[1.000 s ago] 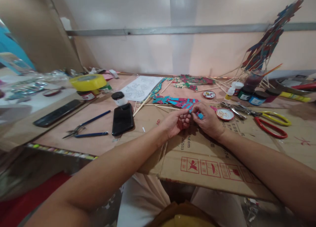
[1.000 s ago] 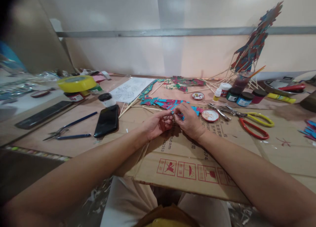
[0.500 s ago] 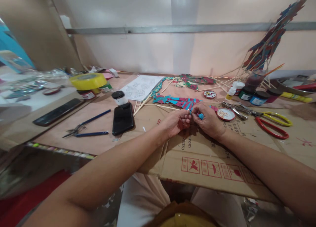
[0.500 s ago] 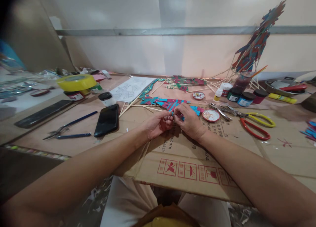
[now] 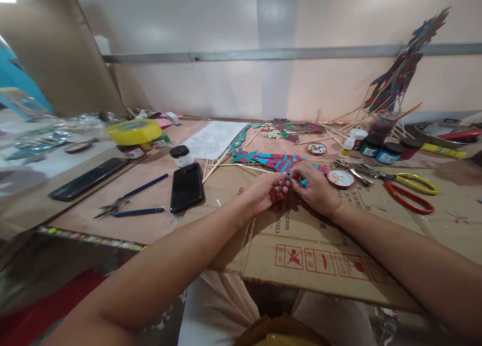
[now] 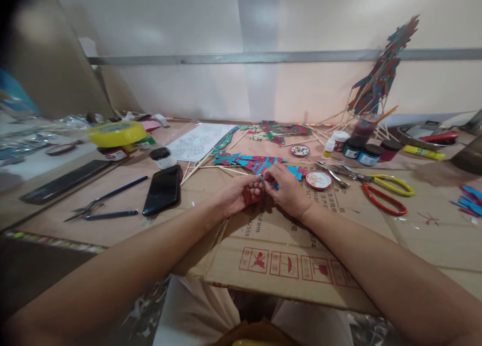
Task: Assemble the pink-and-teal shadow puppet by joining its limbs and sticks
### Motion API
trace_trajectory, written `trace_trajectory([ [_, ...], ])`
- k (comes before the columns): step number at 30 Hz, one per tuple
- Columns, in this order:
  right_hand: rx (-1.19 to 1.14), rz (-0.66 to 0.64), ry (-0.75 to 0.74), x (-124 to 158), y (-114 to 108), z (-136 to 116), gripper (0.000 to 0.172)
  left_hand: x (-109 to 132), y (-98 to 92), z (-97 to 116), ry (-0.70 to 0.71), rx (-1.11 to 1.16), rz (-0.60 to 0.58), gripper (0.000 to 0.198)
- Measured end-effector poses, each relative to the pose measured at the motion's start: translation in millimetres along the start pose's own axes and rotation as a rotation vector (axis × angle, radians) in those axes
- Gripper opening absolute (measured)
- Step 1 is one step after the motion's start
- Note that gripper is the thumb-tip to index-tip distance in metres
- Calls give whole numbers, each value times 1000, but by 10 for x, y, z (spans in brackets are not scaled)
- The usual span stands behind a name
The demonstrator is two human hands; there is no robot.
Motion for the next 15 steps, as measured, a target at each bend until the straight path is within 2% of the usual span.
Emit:
trace_trajectory([
  [6,14,-50,-62,18,1,-35,11,1,-25,-24,-2,-32,8,9],
  [12,138,-112,-203,56,1,-97,7,17,-23,-39,-5,-77,-22,9],
  [15,190,-134,-225,77,10,-95,7,14,-26,-47,-16,-90,-40,10],
])
Point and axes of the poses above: each hand's wrist, its own x-axis away from the middle knuckle, its own y-axis out of the palm, z = x × y, the point moved 8 cm from there along -x, towards the middle knuckle, and after that the axes turned 10 degrees about z, right-handed, at the moved point
